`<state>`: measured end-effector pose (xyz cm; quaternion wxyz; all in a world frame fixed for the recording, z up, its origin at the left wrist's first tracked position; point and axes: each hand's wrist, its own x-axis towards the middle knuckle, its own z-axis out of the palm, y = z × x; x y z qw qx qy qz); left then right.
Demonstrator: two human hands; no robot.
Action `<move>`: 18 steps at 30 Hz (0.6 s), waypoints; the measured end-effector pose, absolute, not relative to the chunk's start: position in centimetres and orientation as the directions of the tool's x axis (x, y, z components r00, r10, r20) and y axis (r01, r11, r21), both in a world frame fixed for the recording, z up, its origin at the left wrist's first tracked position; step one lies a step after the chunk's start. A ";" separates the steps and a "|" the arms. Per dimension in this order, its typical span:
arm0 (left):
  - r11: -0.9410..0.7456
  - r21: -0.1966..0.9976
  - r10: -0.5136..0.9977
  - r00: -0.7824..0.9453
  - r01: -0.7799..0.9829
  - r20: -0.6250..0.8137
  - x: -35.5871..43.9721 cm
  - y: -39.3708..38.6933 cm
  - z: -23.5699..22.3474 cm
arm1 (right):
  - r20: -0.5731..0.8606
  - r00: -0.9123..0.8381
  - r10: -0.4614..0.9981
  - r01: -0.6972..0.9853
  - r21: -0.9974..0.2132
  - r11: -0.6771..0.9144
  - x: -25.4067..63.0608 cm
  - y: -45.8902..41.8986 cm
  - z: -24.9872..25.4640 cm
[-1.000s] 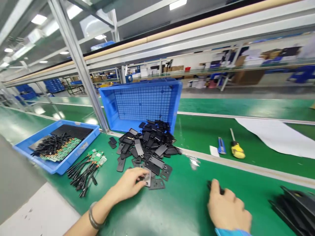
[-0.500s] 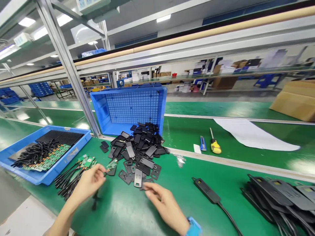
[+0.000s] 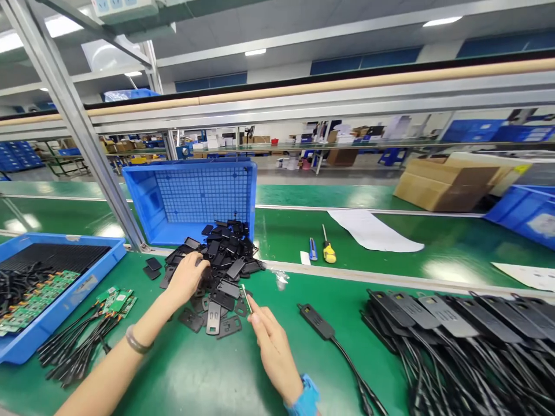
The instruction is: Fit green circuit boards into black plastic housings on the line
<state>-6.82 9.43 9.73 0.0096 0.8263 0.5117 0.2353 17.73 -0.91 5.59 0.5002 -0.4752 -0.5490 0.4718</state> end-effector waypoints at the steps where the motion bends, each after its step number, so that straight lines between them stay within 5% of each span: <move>1: -0.471 0.325 0.857 0.339 0.820 0.388 -6.2 8.6 9.7 | 0.151 -0.029 0.988 0.111 -0.982 0.153 17.9 -0.9 5.8; 3: -0.448 0.608 0.892 0.286 0.655 0.350 -4.7 6.6 9.3 | 0.250 0.013 0.968 0.209 -0.948 0.241 18.0 -0.9 6.0; 6: -0.190 0.977 0.932 0.329 0.094 0.149 -2.4 3.7 8.0 | 0.390 0.059 0.919 0.297 -0.886 0.357 17.8 -1.0 5.8; 10: 0.093 0.956 0.905 0.424 -0.278 0.035 -0.8 1.5 6.4 | 0.499 0.013 0.866 0.373 -0.806 0.459 17.2 -1.3 5.3; 18: 0.130 0.926 0.899 0.436 -0.355 0.041 -1.0 1.1 5.9 | 0.493 -0.143 0.858 0.379 -0.773 0.508 16.5 -1.9 5.5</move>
